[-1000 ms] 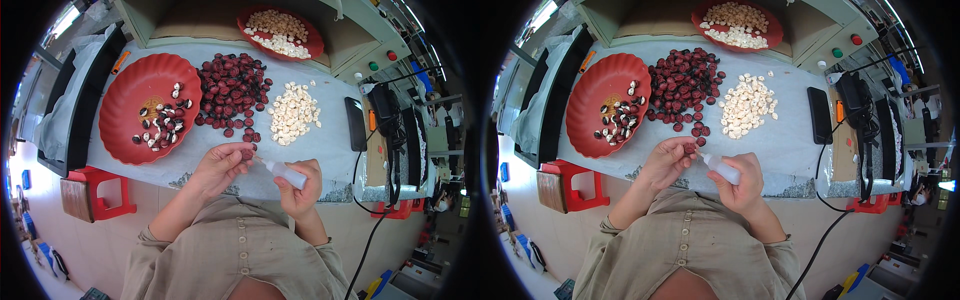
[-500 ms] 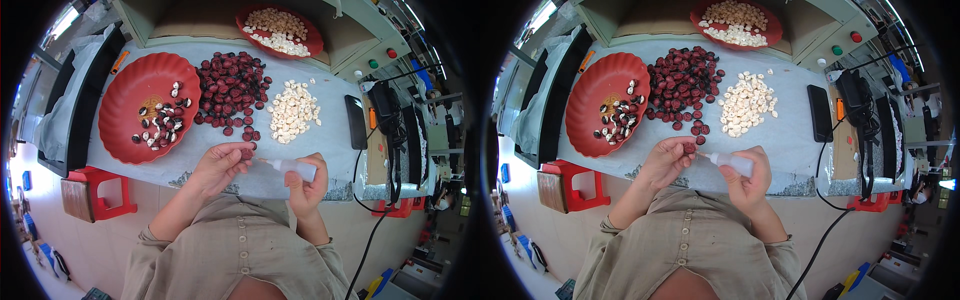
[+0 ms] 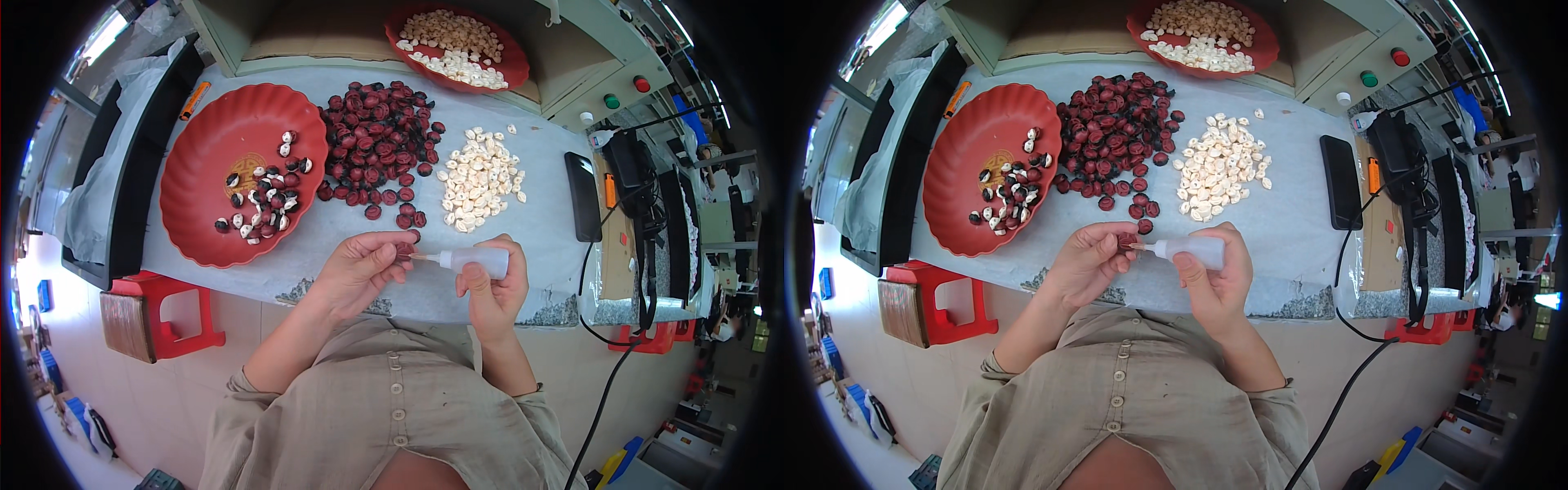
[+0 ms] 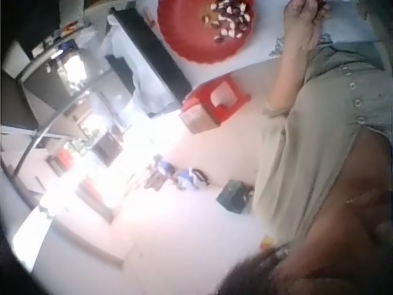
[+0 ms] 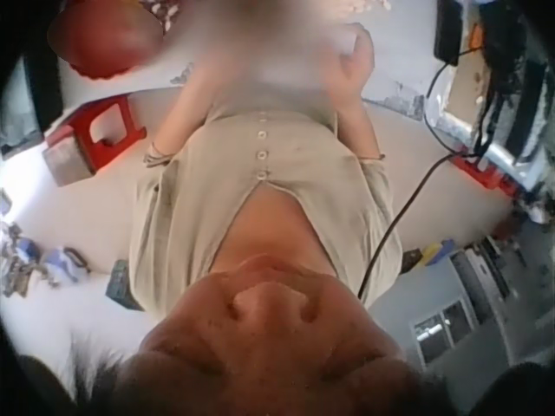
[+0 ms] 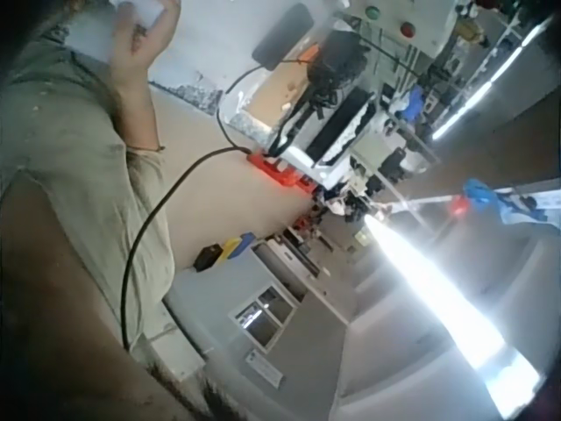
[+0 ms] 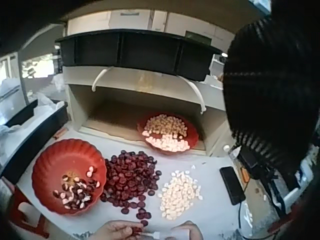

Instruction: Assembling small decorative or toy components by applying glue and joining red and white pieces together.

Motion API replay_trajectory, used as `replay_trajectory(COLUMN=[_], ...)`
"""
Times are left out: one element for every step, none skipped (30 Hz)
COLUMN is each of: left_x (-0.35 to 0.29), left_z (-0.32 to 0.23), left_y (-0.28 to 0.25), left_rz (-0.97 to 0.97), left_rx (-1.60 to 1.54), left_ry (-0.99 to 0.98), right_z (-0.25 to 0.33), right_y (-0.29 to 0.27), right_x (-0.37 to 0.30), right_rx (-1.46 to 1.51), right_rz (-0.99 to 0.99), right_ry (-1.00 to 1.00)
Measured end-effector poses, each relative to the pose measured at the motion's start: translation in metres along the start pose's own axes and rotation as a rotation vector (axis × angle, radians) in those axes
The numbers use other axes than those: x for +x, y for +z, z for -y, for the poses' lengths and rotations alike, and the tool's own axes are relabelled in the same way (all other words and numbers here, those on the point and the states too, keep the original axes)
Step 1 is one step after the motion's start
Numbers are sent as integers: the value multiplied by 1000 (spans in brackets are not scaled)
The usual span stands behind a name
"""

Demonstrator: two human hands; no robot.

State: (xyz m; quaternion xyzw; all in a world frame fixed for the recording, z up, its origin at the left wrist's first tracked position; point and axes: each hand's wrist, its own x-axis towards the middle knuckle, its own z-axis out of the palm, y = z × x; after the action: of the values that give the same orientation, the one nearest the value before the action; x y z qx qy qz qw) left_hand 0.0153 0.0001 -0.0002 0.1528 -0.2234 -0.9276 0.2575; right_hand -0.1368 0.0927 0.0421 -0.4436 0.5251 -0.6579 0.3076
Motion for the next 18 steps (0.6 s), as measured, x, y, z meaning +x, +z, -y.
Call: replay_trajectory(left_x=[0,0,0,0,0,0,0,0,-1,-1,-1,0,-1,0,0,0,0,1], left_z=[0,0,0,0,0,0,0,-1,-1,-1,-1,-1,-1,0,0,0,0,0], left_y=[0,1,1,1,0,0,0,0,1,0,0,0,0,0,0,1,1,1], left_rz=[0,-5,-10,-10,-6,-3,-2,-3,-5,-5,-7,-9,-9,-11,-13,-12,-16,-20], left_rx=[0,4,8,8,7,6,6,6,5,5,5,6,5,5,5,5,9,12], left_ry=[-1,-2,-4,-4,2,8,7,4,1,1,-3,-7,-6,-6,-6,-6,-8,-9], right_z=[0,1,3,4,4,3,3,5,8,10,13,15,16,17,18,18,18,18], right_y=[-1,-1,-1,-2,-3,-5,-7,-7,-7,-7,-8,-8,-9,-10,-11,-12,-13,-14], right_x=[0,0,0,0,0,1,2,3,5,6,7,9,10,11,13,14,15,15], right_rx=[-7,-7,9,27,27,-50,-127,-127,-161,-194,-194,-238,-282,-282,-327,-373,-374,-390], right_rz=[9,8,7,8,8,24,39,38,47,58,58,75,93,93,115,135,135,140], right_ry=[0,0,22,44,45,13,-20,-20,-31,-43,-43,-55,-66,-66,-125,-183,-184,-186])
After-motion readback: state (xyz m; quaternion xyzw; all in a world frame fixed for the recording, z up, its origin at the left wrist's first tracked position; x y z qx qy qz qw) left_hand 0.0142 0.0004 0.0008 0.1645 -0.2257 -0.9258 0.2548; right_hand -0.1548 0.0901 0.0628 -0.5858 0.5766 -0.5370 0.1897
